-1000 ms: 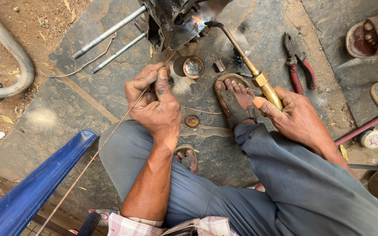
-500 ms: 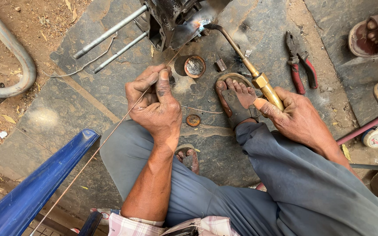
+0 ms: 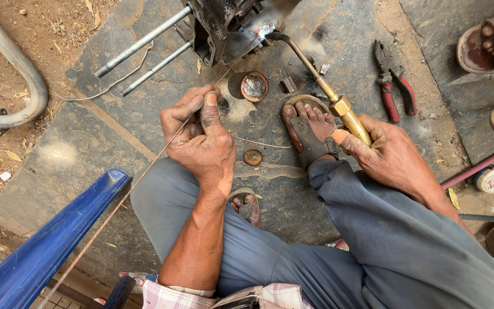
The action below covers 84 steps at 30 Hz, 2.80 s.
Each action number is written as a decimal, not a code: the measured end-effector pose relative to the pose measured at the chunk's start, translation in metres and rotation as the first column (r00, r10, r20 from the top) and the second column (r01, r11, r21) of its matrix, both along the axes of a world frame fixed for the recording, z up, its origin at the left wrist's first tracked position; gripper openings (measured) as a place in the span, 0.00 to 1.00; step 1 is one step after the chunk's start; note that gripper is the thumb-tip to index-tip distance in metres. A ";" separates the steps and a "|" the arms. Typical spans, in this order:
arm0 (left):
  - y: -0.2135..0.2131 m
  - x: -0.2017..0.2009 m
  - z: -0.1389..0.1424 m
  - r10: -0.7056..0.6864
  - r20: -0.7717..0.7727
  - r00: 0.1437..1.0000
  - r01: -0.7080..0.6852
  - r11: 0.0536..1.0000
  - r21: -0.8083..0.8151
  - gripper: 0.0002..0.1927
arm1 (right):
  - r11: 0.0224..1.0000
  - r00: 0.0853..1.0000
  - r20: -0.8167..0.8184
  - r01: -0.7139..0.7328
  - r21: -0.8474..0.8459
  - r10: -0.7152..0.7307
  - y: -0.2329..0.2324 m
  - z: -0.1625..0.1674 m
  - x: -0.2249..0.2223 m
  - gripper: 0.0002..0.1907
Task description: The person sits on the ground and brazes a copper wire onto an engine casing, holding a gas torch in one hand and feeding the wire with the other while the flame melts it against the metal. They then set the torch down, pick up pliers, and work on the brazed wire near the casing.
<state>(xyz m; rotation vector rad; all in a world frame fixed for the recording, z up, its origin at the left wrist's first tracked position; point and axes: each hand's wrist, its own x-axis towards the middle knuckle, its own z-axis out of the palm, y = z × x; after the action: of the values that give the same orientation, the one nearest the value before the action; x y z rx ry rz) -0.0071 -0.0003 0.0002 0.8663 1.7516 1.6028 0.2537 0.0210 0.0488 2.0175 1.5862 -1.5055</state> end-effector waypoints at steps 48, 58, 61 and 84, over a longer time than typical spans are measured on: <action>-0.002 -0.001 0.003 -0.011 0.023 1.000 0.011 1.000 0.010 0.08 | 0.998 0.999 -0.016 0.050 -0.047 -0.051 -0.001 0.004 -0.002 0.23; -0.002 -0.001 0.001 -0.005 0.025 1.000 0.005 1.000 0.005 0.09 | 0.999 0.998 -0.040 0.038 -0.008 -0.038 -0.001 0.001 -0.001 0.23; -0.002 -0.001 0.001 -0.016 0.020 1.000 0.016 1.000 0.004 0.09 | 0.998 0.999 -0.026 0.044 -0.035 -0.045 0.000 0.000 0.000 0.24; 0.001 0.001 0.000 -0.033 0.042 0.999 0.032 0.999 0.018 0.09 | 0.998 0.998 -0.031 0.057 -0.039 -0.058 0.001 -0.003 -0.002 0.23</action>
<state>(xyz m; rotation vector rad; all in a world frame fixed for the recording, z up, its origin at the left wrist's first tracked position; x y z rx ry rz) -0.0059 0.0006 0.0001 0.8592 1.6885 1.6061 0.2521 0.0217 0.0462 2.0449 1.5123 -1.5841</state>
